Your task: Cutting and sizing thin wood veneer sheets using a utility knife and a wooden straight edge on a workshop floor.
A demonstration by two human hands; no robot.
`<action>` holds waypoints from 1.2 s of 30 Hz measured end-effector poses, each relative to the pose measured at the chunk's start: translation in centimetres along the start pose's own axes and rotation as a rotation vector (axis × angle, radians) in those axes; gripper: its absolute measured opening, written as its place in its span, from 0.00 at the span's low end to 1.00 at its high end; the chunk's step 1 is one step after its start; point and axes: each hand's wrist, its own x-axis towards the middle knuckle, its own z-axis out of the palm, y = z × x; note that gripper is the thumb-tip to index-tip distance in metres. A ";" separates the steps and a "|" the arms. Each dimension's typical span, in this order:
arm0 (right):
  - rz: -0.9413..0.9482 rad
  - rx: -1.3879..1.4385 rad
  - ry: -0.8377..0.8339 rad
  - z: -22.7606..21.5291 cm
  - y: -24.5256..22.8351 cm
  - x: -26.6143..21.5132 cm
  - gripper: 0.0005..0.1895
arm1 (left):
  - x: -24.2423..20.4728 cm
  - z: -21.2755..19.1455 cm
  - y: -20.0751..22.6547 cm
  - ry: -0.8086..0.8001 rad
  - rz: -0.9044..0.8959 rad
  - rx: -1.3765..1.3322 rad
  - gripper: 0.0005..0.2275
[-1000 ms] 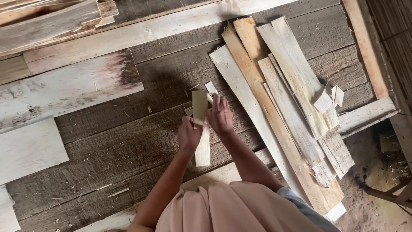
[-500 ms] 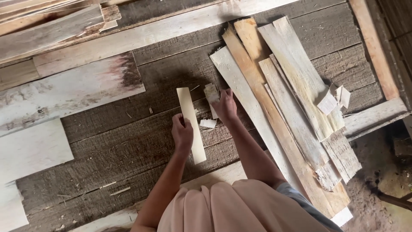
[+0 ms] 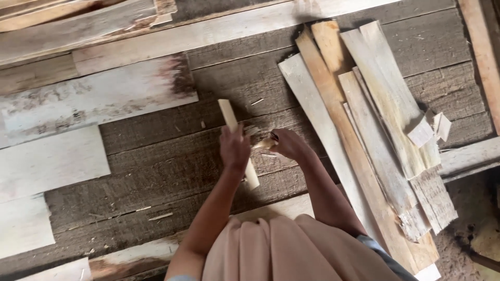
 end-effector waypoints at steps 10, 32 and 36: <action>0.162 -0.140 0.272 4.2 -1.0 -1.0 0.25 | 1.7 1.9 -0.9 -0.254 -0.150 -0.040 0.04; 0.010 1.089 0.379 -1.0 -7.8 -10.2 0.09 | -3.8 -6.4 6.6 -0.450 -0.471 -0.806 0.05; 0.150 0.909 0.367 -3.8 -5.5 -12.9 0.09 | -4.8 -5.9 13.0 -0.522 -0.225 -0.487 0.08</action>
